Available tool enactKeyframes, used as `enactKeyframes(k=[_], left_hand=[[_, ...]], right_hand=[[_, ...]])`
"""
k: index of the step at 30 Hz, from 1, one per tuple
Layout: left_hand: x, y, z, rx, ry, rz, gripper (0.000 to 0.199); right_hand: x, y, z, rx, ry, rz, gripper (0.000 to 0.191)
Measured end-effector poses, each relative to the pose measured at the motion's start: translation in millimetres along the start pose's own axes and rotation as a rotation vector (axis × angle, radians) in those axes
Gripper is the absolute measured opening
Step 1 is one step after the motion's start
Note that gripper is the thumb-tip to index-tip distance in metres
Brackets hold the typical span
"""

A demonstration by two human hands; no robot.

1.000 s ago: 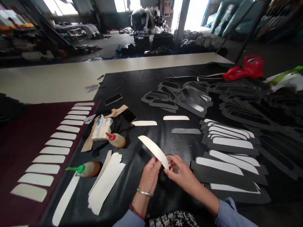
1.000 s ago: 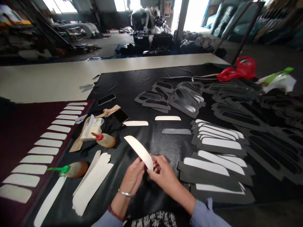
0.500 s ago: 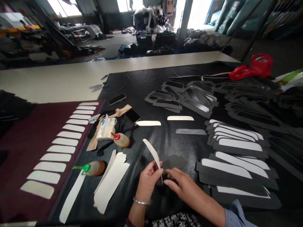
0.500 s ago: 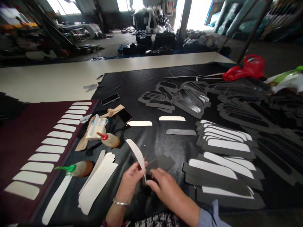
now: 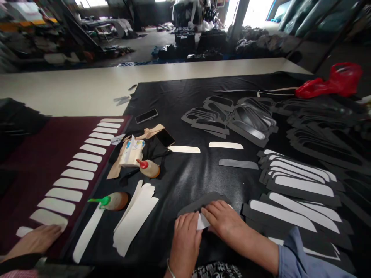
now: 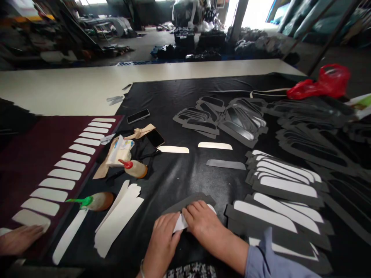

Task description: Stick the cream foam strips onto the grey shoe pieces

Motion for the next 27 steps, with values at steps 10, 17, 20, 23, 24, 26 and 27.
enactKeyframes(k=[10, 17, 20, 23, 24, 26, 27], left_hand=[[-26.4, 34, -18, 0.203, -0.075, 0.064, 0.036], [-36.8, 38, -25, 0.189, -0.078, 0.029, 0.030], [-31.5, 35, -23, 0.246, -0.133, 0.093, 0.025], [-29.9, 36, -22, 0.267, -0.134, 0.172, 0.019], [-30.1, 37, -21, 0.266, -0.124, 0.192, 0.017], [-30.6, 38, -22, 0.265, -0.110, 0.216, 0.015], [-30.7, 38, -22, 0.264, -0.107, 0.220, 0.014]], right_hand=[[-1, 15, 48, -0.169, -0.102, -0.202, 0.028], [-19, 1, 49, -0.138, -0.119, -0.238, 0.027], [-27, -7, 46, -0.114, -0.107, -0.267, 0.030], [-32, -12, 43, -0.080, -0.103, -0.275, 0.031], [-33, -14, 42, -0.068, -0.103, -0.273, 0.031], [-34, -19, 38, -0.045, -0.102, -0.266, 0.030], [-34, -22, 36, -0.038, -0.098, -0.264, 0.030]])
Point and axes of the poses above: each hand's wrist, its own y-axis away from the middle knuckle, its own x-axis out of the back of the hand, z = x × y, the point moved 1 cm from there along -y, towards the middle knuckle, and after that the axes turned 4 degrees about -x, right-handed, at the moved point
